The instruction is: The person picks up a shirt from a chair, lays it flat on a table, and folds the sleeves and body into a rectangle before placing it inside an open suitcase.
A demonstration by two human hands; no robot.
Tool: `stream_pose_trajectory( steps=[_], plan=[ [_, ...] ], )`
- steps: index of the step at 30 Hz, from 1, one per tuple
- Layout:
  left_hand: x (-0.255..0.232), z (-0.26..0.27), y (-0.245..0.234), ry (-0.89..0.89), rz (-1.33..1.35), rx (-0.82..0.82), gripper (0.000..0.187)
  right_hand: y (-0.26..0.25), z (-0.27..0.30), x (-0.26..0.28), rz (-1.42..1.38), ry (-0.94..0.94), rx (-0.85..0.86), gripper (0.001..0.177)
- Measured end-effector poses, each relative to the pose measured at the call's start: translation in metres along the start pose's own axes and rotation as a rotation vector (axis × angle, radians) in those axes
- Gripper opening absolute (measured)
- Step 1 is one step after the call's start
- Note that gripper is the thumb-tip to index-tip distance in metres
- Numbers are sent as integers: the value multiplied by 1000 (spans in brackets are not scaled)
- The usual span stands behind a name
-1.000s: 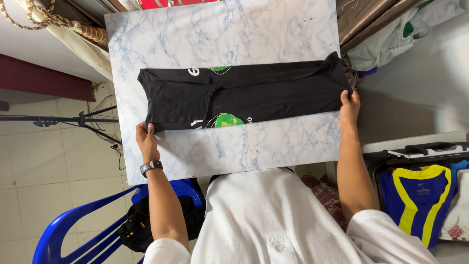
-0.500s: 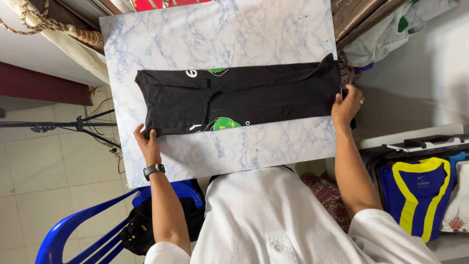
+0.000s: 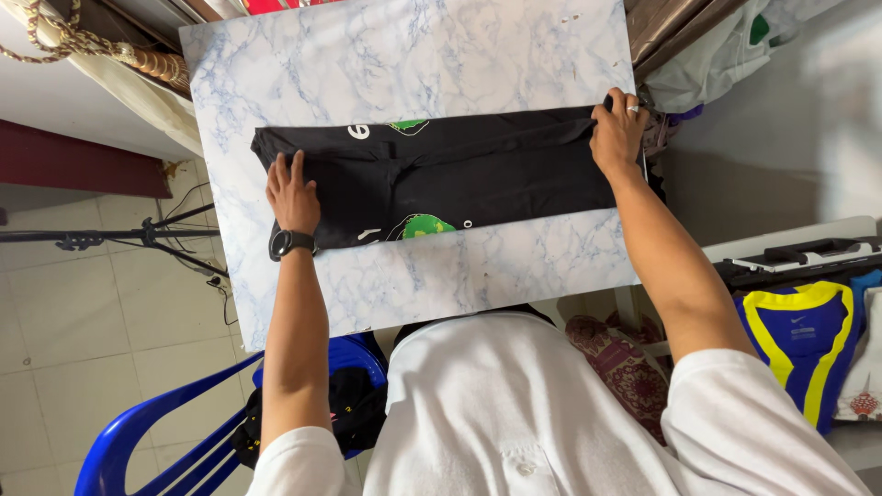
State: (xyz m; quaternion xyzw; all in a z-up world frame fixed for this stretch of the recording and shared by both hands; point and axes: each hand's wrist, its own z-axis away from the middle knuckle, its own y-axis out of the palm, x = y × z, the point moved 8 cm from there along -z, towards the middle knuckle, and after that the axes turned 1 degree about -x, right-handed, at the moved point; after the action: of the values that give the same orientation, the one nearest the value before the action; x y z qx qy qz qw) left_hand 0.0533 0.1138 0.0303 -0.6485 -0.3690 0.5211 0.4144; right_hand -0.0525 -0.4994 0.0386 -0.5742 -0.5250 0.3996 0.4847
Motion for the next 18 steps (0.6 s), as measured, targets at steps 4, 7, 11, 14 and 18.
stream_pose_trajectory(
  steps=[4,7,11,14,18],
  plan=[
    [-14,-10,5,217,-100,45,61,-28,16,11,-20,32,-123,17],
    [-23,-21,5,284,-105,77,37,-42,33,16,-24,126,-182,17],
    [-27,-26,-8,296,-29,78,17,-45,61,12,-28,215,-225,19],
    [-26,-25,-21,307,104,92,14,-38,81,6,-29,294,-198,22],
    [-25,-15,-53,349,247,91,14,-41,103,0,-40,403,-184,26]
  ],
)
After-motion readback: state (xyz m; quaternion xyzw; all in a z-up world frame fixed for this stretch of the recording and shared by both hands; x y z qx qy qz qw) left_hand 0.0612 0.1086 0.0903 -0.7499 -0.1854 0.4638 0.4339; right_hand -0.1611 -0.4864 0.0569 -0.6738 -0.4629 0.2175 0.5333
